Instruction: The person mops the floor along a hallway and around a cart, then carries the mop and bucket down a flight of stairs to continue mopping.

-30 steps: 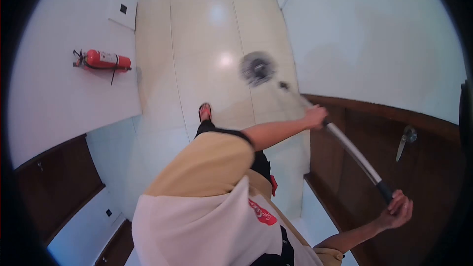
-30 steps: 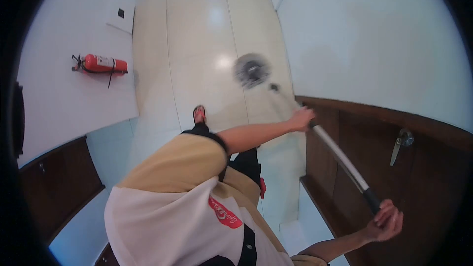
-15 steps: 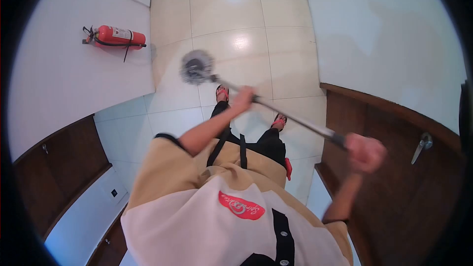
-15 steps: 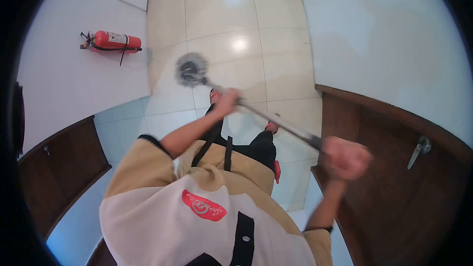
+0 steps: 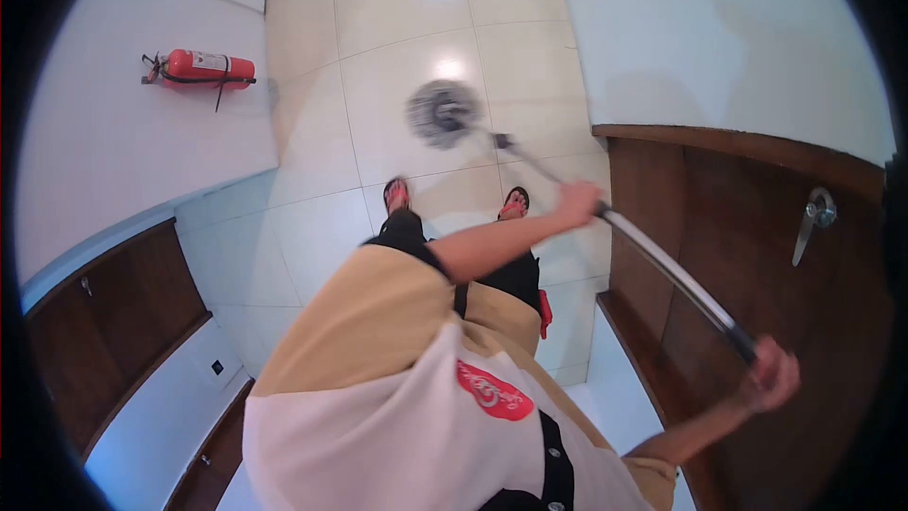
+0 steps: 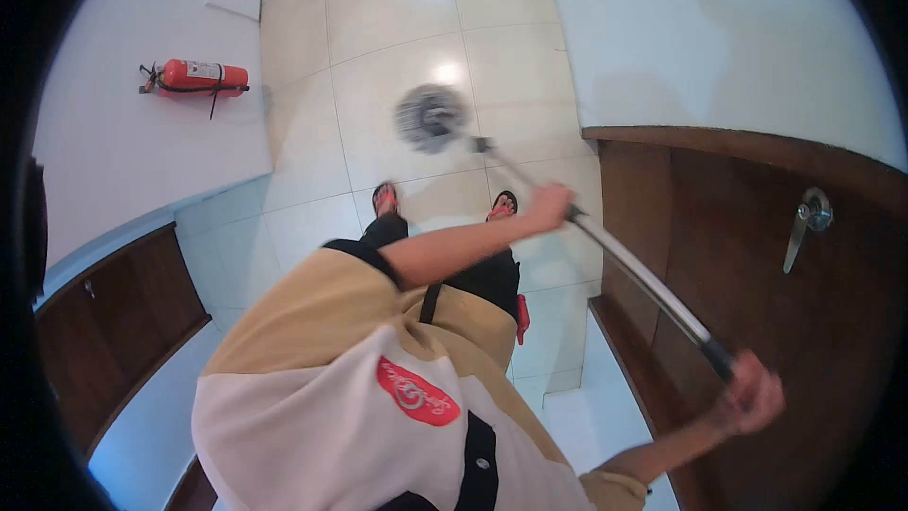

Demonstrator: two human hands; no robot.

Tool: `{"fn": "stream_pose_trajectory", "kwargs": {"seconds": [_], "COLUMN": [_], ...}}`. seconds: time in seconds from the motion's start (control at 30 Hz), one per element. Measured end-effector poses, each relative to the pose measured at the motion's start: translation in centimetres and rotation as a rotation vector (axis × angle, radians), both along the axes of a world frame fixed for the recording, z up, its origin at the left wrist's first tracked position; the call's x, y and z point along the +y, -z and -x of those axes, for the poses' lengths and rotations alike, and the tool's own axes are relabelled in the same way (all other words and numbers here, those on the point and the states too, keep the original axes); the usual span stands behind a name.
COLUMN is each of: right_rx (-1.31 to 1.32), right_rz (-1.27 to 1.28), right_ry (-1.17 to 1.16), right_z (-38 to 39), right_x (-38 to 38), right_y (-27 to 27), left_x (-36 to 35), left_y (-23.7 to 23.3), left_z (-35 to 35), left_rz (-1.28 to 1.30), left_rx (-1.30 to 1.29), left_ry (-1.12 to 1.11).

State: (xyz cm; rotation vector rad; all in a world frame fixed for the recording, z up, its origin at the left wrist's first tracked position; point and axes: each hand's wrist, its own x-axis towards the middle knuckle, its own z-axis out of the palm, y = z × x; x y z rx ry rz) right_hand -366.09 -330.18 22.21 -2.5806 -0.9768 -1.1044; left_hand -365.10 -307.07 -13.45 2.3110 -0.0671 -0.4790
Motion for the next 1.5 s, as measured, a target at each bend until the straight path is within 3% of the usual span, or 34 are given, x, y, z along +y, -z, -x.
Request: {"fn": "stream_pose_trajectory", "kwargs": {"seconds": [0.03,0.07,0.1,0.23,0.33,0.4,0.47,0.5,0.53,0.57,0.6,0.63,0.7,0.73,0.8,0.9,0.97,1.0,1.03,1.07,1.1,1.13,1.2,1.27,1.37,1.43,1.5], "right_rx": [0.222,0.411,0.656,0.522,0.766,0.654,0.687,0.593,0.66,0.847,1.015,1.141,1.448,1.478,1.53,1.428,1.23,1.033,0.675,0.344,0.01,-0.101,0.583,0.587,0.61,0.372,0.464], "right_rz": [-0.188,-0.401,-0.847,-1.08,-1.252,-1.282,-1.08,-0.636,-0.642,-0.819,-0.937,-0.964,-1.097,-0.93,-0.825,-0.932,-0.921,-0.775,-0.439,-0.267,0.145,0.028,-0.834,-0.901,-1.085,-0.917,-0.924], "right_ry": [0.026,0.063,0.034,0.046,-0.156,-0.069,-0.268,-0.325,-0.337,-0.384,-0.435,-0.464,-0.455,-0.488,-0.692,-0.458,-0.338,-0.229,-0.101,-0.107,-0.04,0.021,0.01,-0.04,-0.167,0.041,-0.081], "right_z": [1.2,2.4,3.5,3.8,3.9,4.5,5.6,6.4,7.6,9.3,11.1,13.1,17.4,18.7,19.4,17.3,14.3,13.2,12.8,12.8,12.7,13.0,14.2,14.2,12.8,12.2,11.6], "right_x": [-0.7,-1.5,-0.7,1.8,2.0,5.2,7.9,12.3,14.7,18.0,21.4,24.7,30.8,31.8,31.6,21.7,11.5,6.0,0.7,-4.8,-9.9,-10.5,-9.4,-9.0,-8.4,-6.5,-4.0], "right_y": [-2.9,-5.7,-6.8,-6.1,-6.8,-5.4,-1.2,0.9,3.4,6.4,9.3,11.8,15.6,17.7,19.5,20.8,17.6,14.6,10.6,7.4,2.4,-1.1,-6.2,-7.3,-7.6,-8.0,-8.0], "left_x": [-2.4,-5.5,-7.9,-8.4,-2.7,3.5,10.2,13.9,18.5,22.7,26.6,30.8,37.8,39.6,38.3,31.9,21.1,14.3,7.8,0.9,-5.3,-9.3,-14.1,-17.8,-17.6,-15.3,-11.4], "left_y": [-5.1,-5.6,-5.2,-4.1,-5.2,-5.4,-2.4,-0.7,0.4,3.8,6.8,9.3,13.1,11.6,7.5,13.0,13.1,12.2,7.8,5.1,4.2,-0.6,-6.2,-5.9,-6.4,-6.6,-6.5], "left_z": [-1.9,-3.5,-5.1,-6.8,-2.8,2.3,8.6,12.2,15.0,18.6,22.5,25.9,31.8,33.1,32.4,30.1,24.9,22.4,18.9,16.8,14.4,11.9,8.4,5.1,4.0,5.4,8.5], "left_rz": [0.138,0.17,0.172,0.258,0.324,0.355,0.244,0.175,0.087,-0.011,-0.015,-0.028,-0.154,-0.217,-0.552,-0.389,-0.255,-0.202,-0.174,-0.058,-0.016,0.074,0.182,0.222,0.292,0.304,0.316], "left_rx": [-0.036,-0.163,-0.174,-0.234,-0.252,-0.207,-0.133,-0.137,-0.004,0.031,-0.208,-0.283,-0.213,-0.031,0.176,0.051,-0.013,-0.188,0.001,-0.112,-0.11,-0.084,-0.165,-0.159,-0.227,-0.23,-0.296], "left_ry": [0.038,0.078,0.14,0.168,0.075,0.03,-0.083,-0.206,-0.227,-0.264,-0.425,-0.466,-0.498,-0.522,-0.535,-0.498,-0.378,-0.379,-0.214,-0.257,-0.152,-0.055,0.052,0.163,0.103,0.04,-0.063]}}
